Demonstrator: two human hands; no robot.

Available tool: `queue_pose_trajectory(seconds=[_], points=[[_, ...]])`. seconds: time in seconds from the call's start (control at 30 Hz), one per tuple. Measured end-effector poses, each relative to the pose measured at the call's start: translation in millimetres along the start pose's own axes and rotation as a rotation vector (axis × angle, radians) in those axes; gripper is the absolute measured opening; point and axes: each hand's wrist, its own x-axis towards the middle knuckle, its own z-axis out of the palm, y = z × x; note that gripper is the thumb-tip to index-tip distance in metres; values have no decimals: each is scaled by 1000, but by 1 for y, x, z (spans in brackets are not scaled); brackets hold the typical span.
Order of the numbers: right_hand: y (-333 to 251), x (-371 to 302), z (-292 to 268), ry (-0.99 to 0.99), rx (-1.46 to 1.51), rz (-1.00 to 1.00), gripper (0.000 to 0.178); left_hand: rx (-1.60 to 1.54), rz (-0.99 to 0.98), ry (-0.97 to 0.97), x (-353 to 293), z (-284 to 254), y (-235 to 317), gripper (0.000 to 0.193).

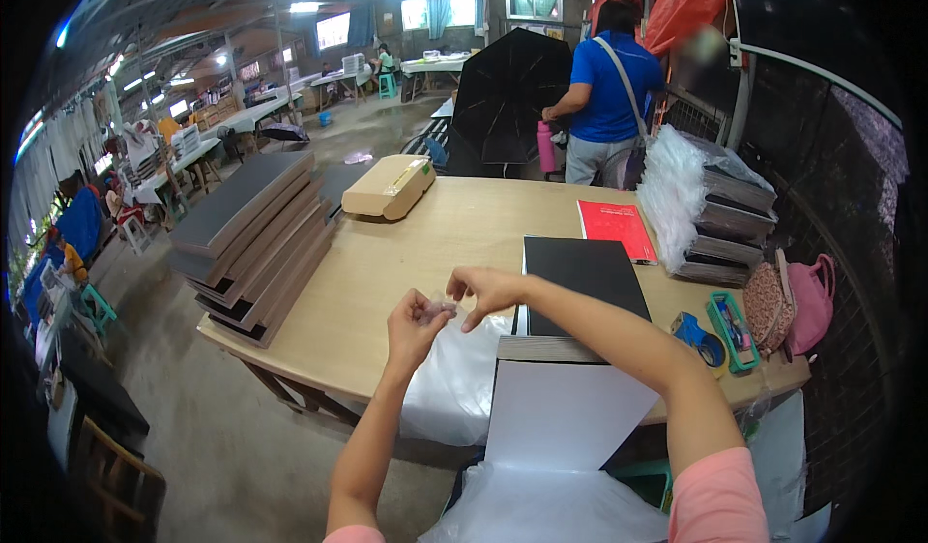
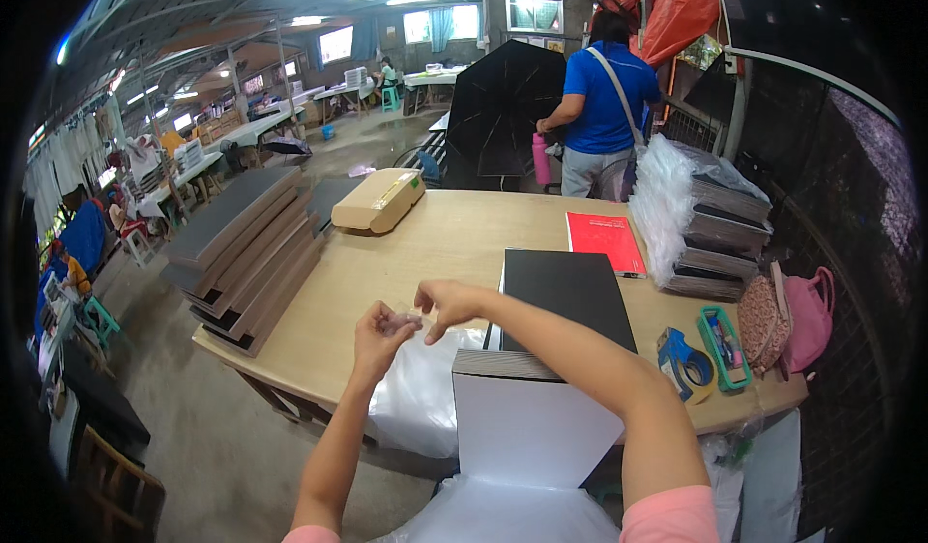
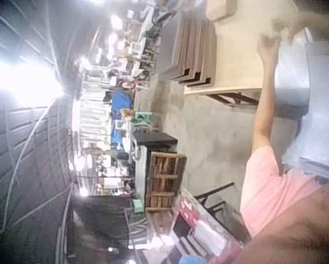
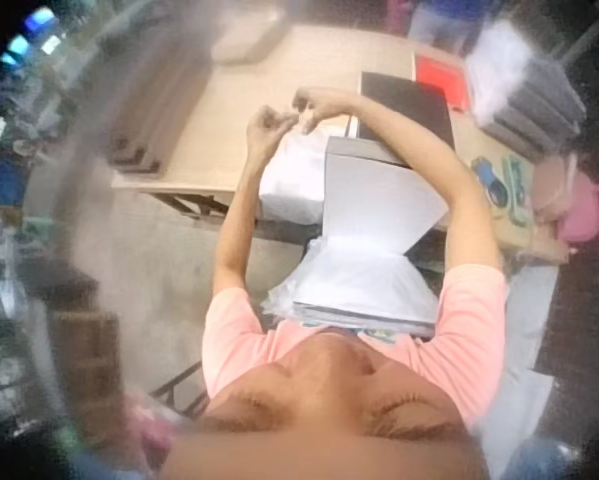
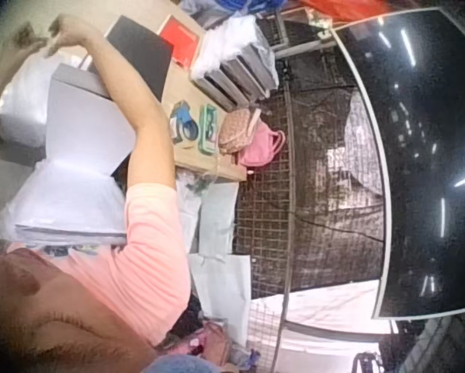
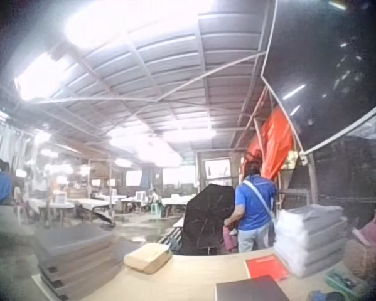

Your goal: The person places a black book into a clear plastic bag, seals the bag with tape, and stacks the packaged item onto a pile.

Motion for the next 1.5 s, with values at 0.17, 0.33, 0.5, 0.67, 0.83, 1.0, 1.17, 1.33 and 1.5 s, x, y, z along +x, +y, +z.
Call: queue_pose_trajectory(seconds=[0.17,0.33,0.5,0.67,0.83,1.0,1.17,1.33,1.5], points=[[-14,3,10,181,100,109,13,-106,-72,73,-4,-7,-3,26],[-9,-5,13,302,-66,106,6,80,-204,-70,-3,-11,-2,26],[0,6,21,277,-134,-75,10,-891,-468,-635,-14,-5,-58,33],[-36,19,27,-254,-138,-288,22,-207,-673,-1372,-23,-80,-12,50],[-161,-47,59,-973,667,-471,29,-364,212,-1479,-55,-116,117,42],[-150,-143,61,-1065,597,-813,31,-1828,-331,-501,-169,-161,29,38],[-95,-250,22,-379,1152,-581,24,-524,-78,-1367,-116,-33,100,33],[-100,-281,47,-636,934,-906,26,-1115,-181,-1118,-140,-3,53,40],[-65,-347,60,-12,1270,-721,29,70,-176,-1537,-125,49,121,42]])
